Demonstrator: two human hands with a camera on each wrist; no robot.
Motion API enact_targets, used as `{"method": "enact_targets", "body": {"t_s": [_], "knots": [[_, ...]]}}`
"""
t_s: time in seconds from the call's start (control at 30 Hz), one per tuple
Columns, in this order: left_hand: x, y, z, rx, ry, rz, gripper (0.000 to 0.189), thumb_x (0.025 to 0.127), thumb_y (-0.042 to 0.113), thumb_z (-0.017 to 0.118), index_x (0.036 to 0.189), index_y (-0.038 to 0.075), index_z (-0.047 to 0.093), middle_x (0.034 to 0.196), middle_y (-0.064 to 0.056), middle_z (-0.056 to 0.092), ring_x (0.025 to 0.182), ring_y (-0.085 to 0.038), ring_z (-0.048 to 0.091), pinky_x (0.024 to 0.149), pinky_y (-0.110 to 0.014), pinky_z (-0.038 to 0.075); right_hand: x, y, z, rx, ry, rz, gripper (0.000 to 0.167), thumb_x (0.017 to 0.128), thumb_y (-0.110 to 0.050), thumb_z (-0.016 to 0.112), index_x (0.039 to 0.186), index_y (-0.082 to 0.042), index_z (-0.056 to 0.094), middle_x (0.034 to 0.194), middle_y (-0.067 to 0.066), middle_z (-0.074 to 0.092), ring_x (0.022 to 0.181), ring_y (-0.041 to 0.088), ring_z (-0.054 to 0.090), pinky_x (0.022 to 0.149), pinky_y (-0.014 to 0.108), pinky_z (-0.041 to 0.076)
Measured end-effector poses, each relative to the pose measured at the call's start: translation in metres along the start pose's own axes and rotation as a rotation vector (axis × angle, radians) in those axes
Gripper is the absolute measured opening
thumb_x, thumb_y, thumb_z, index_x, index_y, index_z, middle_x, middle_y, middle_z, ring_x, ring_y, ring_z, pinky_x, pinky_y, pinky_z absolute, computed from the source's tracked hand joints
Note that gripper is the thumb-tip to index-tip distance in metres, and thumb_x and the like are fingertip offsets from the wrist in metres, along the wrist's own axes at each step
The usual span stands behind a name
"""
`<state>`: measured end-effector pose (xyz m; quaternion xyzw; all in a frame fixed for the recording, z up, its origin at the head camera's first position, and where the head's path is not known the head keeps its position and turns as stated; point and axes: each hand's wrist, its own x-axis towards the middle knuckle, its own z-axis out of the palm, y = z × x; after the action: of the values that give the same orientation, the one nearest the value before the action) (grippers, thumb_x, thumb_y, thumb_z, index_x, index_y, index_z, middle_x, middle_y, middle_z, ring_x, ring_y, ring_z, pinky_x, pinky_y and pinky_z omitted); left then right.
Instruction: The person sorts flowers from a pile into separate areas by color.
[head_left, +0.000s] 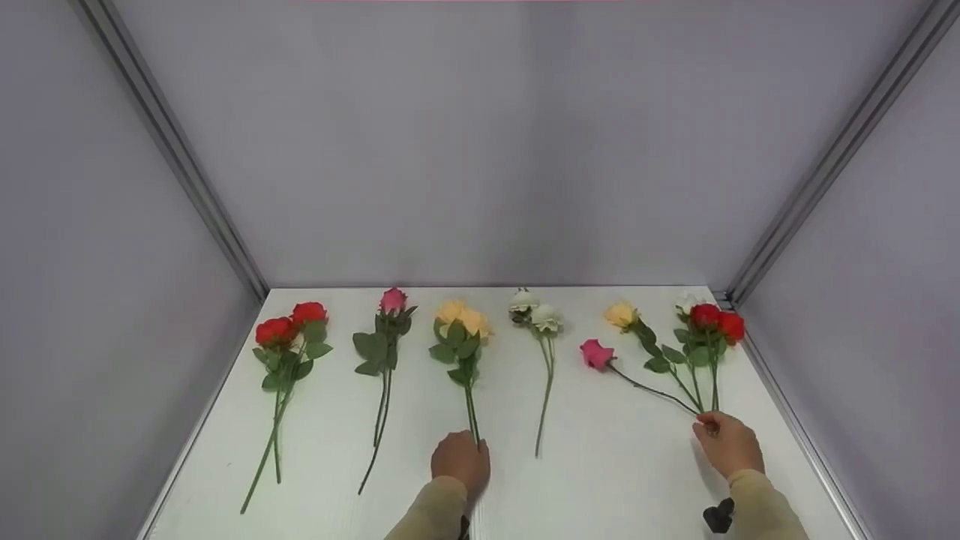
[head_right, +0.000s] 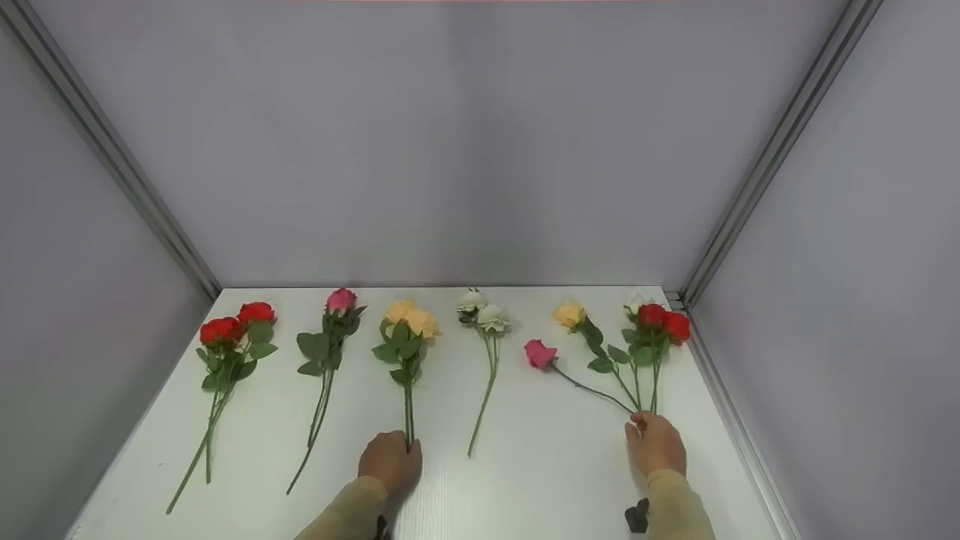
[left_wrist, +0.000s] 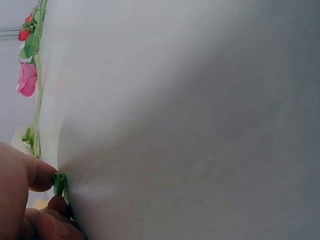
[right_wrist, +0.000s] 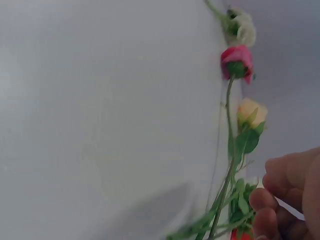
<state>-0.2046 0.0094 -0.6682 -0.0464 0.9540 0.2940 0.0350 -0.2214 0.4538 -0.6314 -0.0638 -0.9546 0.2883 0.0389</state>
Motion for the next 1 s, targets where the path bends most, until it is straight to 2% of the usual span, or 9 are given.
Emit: {"method": "enact_targets", "body": {"t_s": [0.13,0.3,0.4,0.5,0.67,0.87,1.0], "knots": [[-0.003,-0.002,-0.003,-0.047,-0.025,-0.005,0.03,0.095,0.027,0.056,0.073,0.008,0.06,0.06,-0.001,0.052,0.054,-0.016,0.051,0.052,-0.036,0.045,0.011,0.019,-0.005,-0.123,-0.061,0.006,0.033,0.09,-0.019,0.066,0.115,0.003,0.064,0.098,0.019,0.062,0.09,0.037,0.059,0.075,0.053,0.047],[-0.007,-0.007,-0.007,-0.07,-0.062,-0.026,0.031,0.096,0.03,0.053,0.079,0.006,0.061,0.066,-0.002,0.053,0.059,-0.016,0.052,0.058,-0.037,0.047,0.014,0.028,-0.002,-0.141,-0.109,0.022,0.03,0.09,-0.016,0.065,0.111,0.005,0.065,0.095,0.017,0.062,0.09,0.037,0.06,0.076,0.052,0.047],[-0.008,-0.01,-0.009,-0.076,-0.06,-0.025,0.03,0.096,0.031,0.053,0.079,0.007,0.06,0.066,-0.001,0.052,0.06,-0.016,0.052,0.058,-0.036,0.047,0.017,0.024,0.003,-0.15,-0.065,-0.003,0.027,0.09,-0.014,0.064,0.11,0.005,0.065,0.092,0.018,0.061,0.087,0.038,0.06,0.074,0.053,0.048],[-0.009,-0.012,-0.012,-0.105,-0.057,-0.016,0.03,0.097,0.03,0.054,0.076,0.009,0.059,0.064,-0.001,0.052,0.058,-0.016,0.051,0.056,-0.035,0.044,0.024,0.017,0.009,-0.161,-0.018,-0.048,0.029,0.088,-0.012,0.065,0.112,0.005,0.064,0.097,0.023,0.06,0.092,0.044,0.059,0.076,0.057,0.047],[-0.013,-0.01,-0.018,-0.134,-0.053,0.003,0.03,0.097,0.029,0.054,0.075,0.01,0.058,0.063,0.001,0.053,0.057,-0.015,0.051,0.054,-0.035,0.044,0.04,0.01,0.021,-0.174,-0.017,-0.109,0.028,0.087,-0.01,0.066,0.112,0.003,0.066,0.104,0.027,0.059,0.101,0.051,0.054,0.082,0.061,0.043],[-0.018,-0.006,-0.025,-0.179,-0.042,-0.004,0.028,0.095,0.03,0.056,0.073,0.012,0.057,0.062,0.003,0.054,0.056,-0.014,0.052,0.054,-0.033,0.043,0.049,0.007,0.027,-0.154,-0.026,-0.132,0.01,0.089,-0.007,0.064,0.095,-0.002,0.07,0.092,0.017,0.064,0.09,0.04,0.06,0.076,0.055,0.047],[-0.02,-0.005,-0.03,-0.187,0.028,0.049,0.022,0.093,0.026,0.06,0.078,0.012,0.058,0.067,0.004,0.053,0.06,-0.012,0.05,0.055,-0.033,0.042,0.052,-0.002,0.026,-0.09,0.064,-0.187,0.01,0.09,-0.006,0.065,0.098,-0.002,0.068,0.093,0.015,0.065,0.088,0.036,0.061,0.076,0.053,0.048]]}}
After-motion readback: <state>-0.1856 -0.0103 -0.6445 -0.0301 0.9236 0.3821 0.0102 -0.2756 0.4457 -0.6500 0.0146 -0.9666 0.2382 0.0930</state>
